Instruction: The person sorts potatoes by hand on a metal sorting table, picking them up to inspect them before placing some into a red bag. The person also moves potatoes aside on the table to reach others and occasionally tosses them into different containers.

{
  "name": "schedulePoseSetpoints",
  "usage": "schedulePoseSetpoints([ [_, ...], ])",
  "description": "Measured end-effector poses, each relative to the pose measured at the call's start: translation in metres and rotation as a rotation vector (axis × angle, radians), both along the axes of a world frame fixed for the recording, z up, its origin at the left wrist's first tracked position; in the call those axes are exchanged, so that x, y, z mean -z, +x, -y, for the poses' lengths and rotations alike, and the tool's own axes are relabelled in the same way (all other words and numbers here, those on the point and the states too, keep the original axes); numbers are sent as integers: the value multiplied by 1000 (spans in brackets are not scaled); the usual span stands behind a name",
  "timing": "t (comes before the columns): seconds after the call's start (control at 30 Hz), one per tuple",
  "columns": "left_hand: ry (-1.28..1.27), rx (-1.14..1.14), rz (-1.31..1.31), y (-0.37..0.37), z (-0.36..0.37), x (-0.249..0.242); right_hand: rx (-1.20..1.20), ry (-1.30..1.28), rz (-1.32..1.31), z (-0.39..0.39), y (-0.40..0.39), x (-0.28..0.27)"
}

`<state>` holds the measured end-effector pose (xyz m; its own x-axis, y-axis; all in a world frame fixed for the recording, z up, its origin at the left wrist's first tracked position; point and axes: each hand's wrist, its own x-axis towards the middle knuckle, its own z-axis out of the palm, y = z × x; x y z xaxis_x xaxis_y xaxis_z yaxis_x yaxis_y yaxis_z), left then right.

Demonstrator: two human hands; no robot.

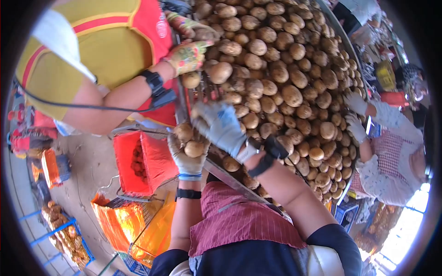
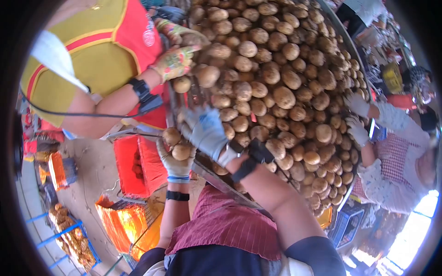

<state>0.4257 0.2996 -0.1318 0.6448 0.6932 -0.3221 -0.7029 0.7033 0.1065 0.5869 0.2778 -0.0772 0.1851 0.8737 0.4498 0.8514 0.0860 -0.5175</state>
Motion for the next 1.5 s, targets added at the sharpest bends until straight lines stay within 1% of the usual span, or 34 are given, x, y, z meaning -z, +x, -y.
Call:
schedulePoseSetpoints([
  [0.03, -102, 30, -5, 3, 1, -14, -8, -80, -97, 17, -1, -7],
  [0.07, -41, 3, -175, 7, 5, -30, -18, -155, -197, 32, 0, -14],
  [0.1, 0, 46, -79, -4, 6, -18, 109, -149, -74, 50, 7, -4],
  [0.13, 42, 85, 17, -25, 4, -6, 190, -247, 52, 76, 20, -9],
  [0.2, 28, 32, -287, -63, 0, -19, 258, -399, 151, 132, 47, -6],
  [0.23, 66, 23, -265, -82, -8, -27, 190, -376, 282, 159, 64, 3],
  [0.27, 104, 12, -246, -98, -16, -36, 251, -488, 402, 186, 73, 8],
  [0.3, 103, 13, -254, -111, -22, -42, 314, -472, 445, 213, 85, 13],
  [0.33, 104, -61, -348, -123, -28, -49, 472, -390, 358, 220, 92, -12],
  [0.37, 109, -141, -443, -136, -35, -55, 579, -351, 118, 237, 113, -5],
  [0.4, 119, -164, -457, -156, -47, -43, 711, -301, 231, 250, 131, 5],
  [0.43, 60, -163, -462, -184, -59, -15, 835, -466, 564, 249, 141, -9],
  [0.47, 2, -176, -470, -212, -66, 7, 827, -411, 602, 249, 154, -15],
  [0.57, -1, -285, -559, -275, -87, 50, 648, -319, 301, 220, 161, -19],
  [0.63, 242, -312, -1256, -307, -102, 82, 475, -306, 197, 188, 137, -30],
  [0.67, 228, -303, -1249, -295, -95, 74, 407, -303, 143, 171, 126, -31],
  [0.73, 433, -355, -2030, -247, -89, 40, 279, -267, 126, 130, 108, -27],
  [0.77, 565, -359, -1876, -237, -90, 49, 242, -248, 83, 107, 101, -20],
  [0.8, 658, -373, -1767, -185, -71, 24, 206, -228, 37, 86, 94, -15],
  [0.83, 847, -364, -1710, -143, -52, 10, 231, -375, 16, 63, 84, -17],
  [0.87, 1290, -300, -1821, -109, -40, 0, 252, -518, -11, 46, 71, -18],
  [0.9, 1752, -221, -1881, -77, -31, -11, 264, -462, 88, 42, 53, -13],
  [0.97, 1917, -55, -1842, -6, -16, -46, 239, -409, 194, 54, 27, 11],
  [1.0, 1886, -48, -1871, 12, -9, -32, 204, -415, 197, 68, 17, 19],
  [1.03, 1818, -78, -1866, 28, 1, -30, 142, -549, 170, 88, 12, 8],
  [1.1, 1751, -101, -1850, 38, 14, -29, 136, -459, 99, 131, 10, 15],
  [1.13, 1844, -42, -1778, 36, 19, -28, 144, -440, 87, 152, 13, 14],
  [1.2, 1948, 27, -1684, 35, 22, -28, 194, -429, 18, 198, 16, 16],
  [1.23, 1932, -45, -1626, 38, 19, -29, 223, -417, -67, 217, 14, 16],
  [1.33, 1920, -240, -1483, 50, -1, -29, 297, -466, -16, 262, 27, 5],
  [1.4, 1883, -247, -1529, 52, -13, -29, 509, -377, -261, 275, 51, 6],
  [1.43, 1907, -222, -1542, 49, -19, -27, 557, -366, 20, 274, 64, 10],
  [1.47, 1908, -196, -1578, 46, -21, -25, 595, -611, -51, 277, 77, 4],
  [1.5, 1911, -146, -1591, 42, -23, -23, 647, -594, -18, 271, 83, -2],
])
